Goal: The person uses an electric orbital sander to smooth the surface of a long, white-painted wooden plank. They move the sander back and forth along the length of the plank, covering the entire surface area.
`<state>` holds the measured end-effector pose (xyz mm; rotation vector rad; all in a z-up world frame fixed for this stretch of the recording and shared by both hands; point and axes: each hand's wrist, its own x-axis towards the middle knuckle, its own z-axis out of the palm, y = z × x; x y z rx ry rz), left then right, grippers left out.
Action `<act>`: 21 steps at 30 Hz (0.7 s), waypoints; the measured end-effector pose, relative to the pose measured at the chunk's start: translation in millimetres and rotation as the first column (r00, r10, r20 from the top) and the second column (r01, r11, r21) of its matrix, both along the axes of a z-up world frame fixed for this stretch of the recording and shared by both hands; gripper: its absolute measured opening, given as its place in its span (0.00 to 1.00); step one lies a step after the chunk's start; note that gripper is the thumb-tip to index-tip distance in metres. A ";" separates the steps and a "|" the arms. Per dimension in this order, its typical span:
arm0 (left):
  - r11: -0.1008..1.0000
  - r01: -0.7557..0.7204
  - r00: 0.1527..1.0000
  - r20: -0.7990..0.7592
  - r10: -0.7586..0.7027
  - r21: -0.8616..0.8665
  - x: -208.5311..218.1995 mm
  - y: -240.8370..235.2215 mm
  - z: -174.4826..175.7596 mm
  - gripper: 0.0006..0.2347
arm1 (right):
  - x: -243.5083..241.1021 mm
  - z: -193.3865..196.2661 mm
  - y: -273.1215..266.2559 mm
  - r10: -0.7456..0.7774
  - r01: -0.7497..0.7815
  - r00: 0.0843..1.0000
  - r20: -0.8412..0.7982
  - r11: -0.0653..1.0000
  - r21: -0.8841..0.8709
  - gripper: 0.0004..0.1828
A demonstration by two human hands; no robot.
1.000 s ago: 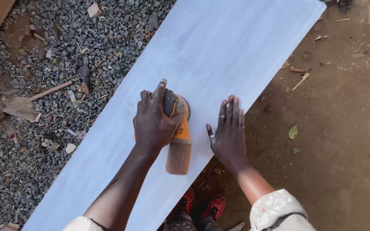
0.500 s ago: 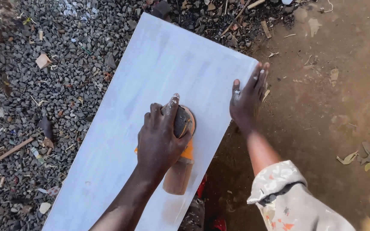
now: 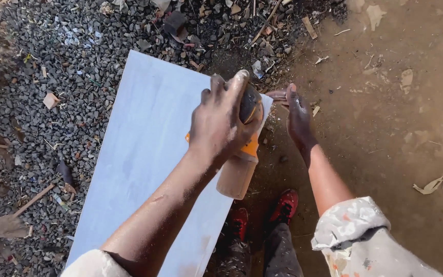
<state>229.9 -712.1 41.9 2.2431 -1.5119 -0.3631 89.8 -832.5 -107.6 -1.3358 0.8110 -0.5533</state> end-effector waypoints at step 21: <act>0.972 0.018 0.999 -0.034 -0.011 0.236 -36.1 55.0 28.8 0.37 | -1.6 16.3 24.9 -0.072 0.073 0.985 0.155 0.997 0.001 0.33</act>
